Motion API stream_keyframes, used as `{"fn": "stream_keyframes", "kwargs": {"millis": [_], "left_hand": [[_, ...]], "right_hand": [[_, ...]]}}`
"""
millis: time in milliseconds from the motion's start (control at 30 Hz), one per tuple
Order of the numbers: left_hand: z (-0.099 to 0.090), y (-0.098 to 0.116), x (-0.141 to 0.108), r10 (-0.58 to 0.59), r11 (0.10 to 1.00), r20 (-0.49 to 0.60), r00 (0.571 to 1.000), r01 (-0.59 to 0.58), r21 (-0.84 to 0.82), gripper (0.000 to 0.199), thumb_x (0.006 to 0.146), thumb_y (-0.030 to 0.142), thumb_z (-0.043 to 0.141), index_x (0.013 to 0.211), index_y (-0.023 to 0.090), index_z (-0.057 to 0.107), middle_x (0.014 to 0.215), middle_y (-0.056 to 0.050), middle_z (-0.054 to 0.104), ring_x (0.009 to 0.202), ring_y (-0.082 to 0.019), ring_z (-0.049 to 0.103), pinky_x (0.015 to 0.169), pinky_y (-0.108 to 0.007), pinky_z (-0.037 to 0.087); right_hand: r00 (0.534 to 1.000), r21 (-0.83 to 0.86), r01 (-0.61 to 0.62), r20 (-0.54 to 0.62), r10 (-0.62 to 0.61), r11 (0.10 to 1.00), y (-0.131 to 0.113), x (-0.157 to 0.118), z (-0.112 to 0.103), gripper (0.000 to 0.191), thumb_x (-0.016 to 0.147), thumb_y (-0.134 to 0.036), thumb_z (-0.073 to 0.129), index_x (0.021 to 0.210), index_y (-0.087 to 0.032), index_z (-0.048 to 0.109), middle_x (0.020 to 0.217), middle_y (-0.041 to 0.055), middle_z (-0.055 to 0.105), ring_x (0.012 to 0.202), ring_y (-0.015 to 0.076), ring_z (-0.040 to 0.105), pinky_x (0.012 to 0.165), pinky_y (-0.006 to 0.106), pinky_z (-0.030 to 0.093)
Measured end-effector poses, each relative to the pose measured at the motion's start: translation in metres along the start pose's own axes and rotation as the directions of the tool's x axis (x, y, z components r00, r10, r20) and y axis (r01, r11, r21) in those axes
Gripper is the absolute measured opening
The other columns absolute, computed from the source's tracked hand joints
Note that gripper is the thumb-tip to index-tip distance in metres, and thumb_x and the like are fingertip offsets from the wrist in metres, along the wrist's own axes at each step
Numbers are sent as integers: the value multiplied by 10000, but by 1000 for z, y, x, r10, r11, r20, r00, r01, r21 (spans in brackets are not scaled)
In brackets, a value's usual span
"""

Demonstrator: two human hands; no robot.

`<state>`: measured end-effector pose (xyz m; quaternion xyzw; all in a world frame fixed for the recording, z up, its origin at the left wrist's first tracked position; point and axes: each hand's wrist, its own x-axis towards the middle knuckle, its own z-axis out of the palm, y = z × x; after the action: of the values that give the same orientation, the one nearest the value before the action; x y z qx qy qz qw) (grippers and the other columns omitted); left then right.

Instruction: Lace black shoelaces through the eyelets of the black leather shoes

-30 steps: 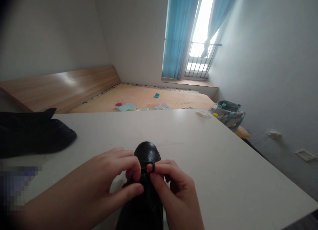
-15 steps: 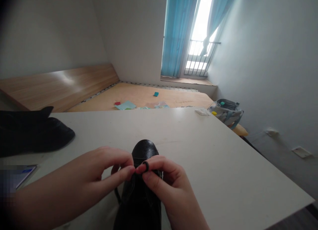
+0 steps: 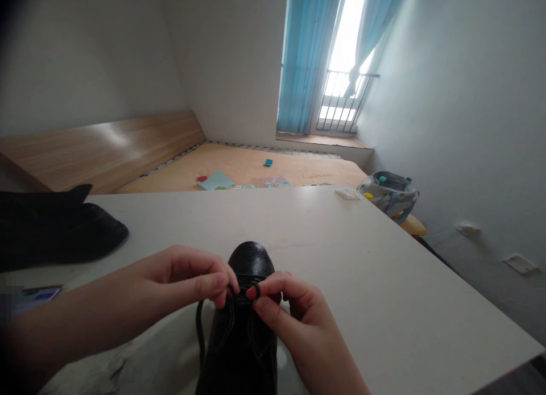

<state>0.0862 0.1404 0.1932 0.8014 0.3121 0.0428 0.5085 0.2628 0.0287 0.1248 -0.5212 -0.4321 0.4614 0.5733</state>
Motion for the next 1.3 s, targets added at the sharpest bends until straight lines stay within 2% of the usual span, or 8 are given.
{"fn": "stream_keyframes", "kwargs": {"millis": [100,200,400,600,733,900,1167,1300], "left_hand": [[8,3,3,18,999,-72,997,-21,-49,311,848,455,520,834,241,746,838,8,721,842,-201,616,728,-262,425],[15,4,2,-6,1000,-127,992,6,-4,301,798,470,549,812,265,768,778,5,723,780,-210,609,637,-263,406],[30,-2,9,17,1000,-195,981,-19,-8,260,773,445,592,750,237,745,679,4,675,685,-179,564,606,-265,372],[40,-10,16,1,997,-264,965,-20,-71,257,728,416,663,629,191,591,603,32,571,625,-144,506,584,-249,362],[41,-10,18,-1,991,-276,961,-36,-131,241,757,418,650,670,196,613,621,35,611,620,-142,536,563,-240,371],[41,-8,16,93,989,-264,960,-119,-85,253,876,328,522,735,217,699,739,23,719,730,-161,637,643,-237,427],[41,-7,14,69,976,-254,965,-118,-184,95,787,254,624,736,205,686,745,29,716,739,-149,643,682,-229,465],[39,-7,15,25,978,-249,968,-75,-195,174,776,283,651,931,213,689,779,30,728,771,-161,646,695,-241,472]], "right_hand": [[995,-54,98,-7,-98,994,-2,-1,4,79,837,-298,679,844,-307,757,820,-21,712,837,155,609,827,268,441],[985,-55,168,-27,-169,984,0,-1,3,144,839,-253,672,886,-355,763,836,-36,728,837,142,632,825,250,462],[987,-29,146,-66,-147,989,4,-2,1,118,812,-245,705,841,-344,762,832,-44,733,827,127,646,791,215,485],[986,-72,133,-96,-140,988,6,-3,4,38,811,-263,703,796,-282,733,809,-30,696,816,138,638,767,223,488],[989,-89,99,-102,-108,991,9,-4,3,51,837,-305,684,830,-260,707,819,-13,707,808,143,639,751,224,490],[989,-76,103,-99,-110,992,10,-5,6,84,851,-328,673,840,-248,695,831,5,725,817,147,654,755,223,501],[983,-86,95,-148,-107,992,12,-10,8,142,862,-353,645,907,-226,690,891,38,716,869,202,666,790,289,517],[980,-211,144,-106,-169,967,10,-11,6,132,887,-335,606,934,-246,691,887,32,701,851,196,647,771,295,514]]}}
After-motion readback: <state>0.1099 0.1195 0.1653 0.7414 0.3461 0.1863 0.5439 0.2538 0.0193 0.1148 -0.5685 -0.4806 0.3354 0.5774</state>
